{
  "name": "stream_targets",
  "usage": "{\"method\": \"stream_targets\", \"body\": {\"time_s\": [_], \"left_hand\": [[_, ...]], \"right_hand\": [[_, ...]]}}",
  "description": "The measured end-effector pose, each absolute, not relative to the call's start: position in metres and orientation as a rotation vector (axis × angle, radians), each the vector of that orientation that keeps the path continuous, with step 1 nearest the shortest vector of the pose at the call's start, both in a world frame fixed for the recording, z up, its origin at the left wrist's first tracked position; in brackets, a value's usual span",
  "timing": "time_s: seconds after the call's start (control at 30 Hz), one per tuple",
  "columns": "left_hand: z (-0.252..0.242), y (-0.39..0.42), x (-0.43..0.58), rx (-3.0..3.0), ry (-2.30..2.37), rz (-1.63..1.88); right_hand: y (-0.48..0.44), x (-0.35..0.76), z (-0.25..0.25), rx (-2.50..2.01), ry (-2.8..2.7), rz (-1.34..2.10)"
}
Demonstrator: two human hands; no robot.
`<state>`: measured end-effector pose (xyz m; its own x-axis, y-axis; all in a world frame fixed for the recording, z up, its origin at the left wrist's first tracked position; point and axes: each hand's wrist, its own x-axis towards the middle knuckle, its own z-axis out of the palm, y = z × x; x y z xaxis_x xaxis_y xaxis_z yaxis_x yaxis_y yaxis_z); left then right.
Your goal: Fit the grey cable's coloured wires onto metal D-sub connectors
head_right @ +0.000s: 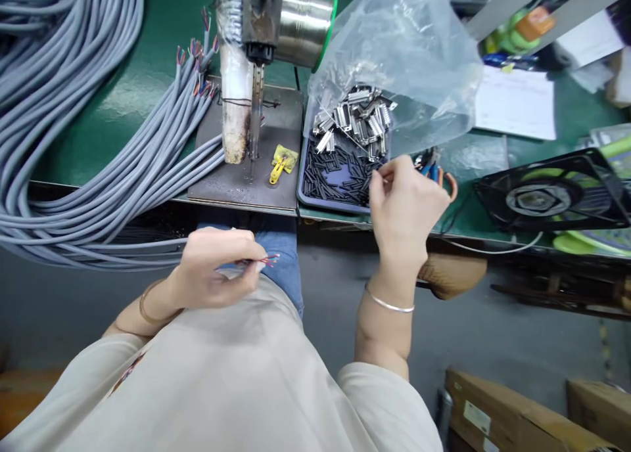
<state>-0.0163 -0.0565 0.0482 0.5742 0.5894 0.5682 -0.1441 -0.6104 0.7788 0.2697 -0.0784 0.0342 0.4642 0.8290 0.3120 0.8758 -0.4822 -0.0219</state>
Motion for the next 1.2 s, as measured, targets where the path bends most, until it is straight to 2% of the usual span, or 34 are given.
{"method": "stream_targets", "body": {"time_s": [0.13,0.27,0.37,0.77,1.2], "left_hand": [[0.031,-0.060,-0.011,1.613,0.574,0.964],[0.004,-0.046,-0.018,0.871,0.868,0.945],[-0.005,-0.037,-0.026,0.621,0.885,0.907],[-0.005,-0.032,-0.025,0.634,0.834,0.861],[-0.007,-0.038,-0.024,0.729,0.878,0.905]], "right_hand": [[-0.035,0.301,0.017,-2.587,-1.127,-0.304],[-0.008,0.317,0.003,-2.359,-1.085,-0.246],[-0.001,0.322,-0.003,-2.302,-1.098,-0.160],[-0.027,0.321,-0.004,-2.136,-1.217,0.137],[-0.028,0.306,-0.002,-2.147,-1.334,0.063]]}}
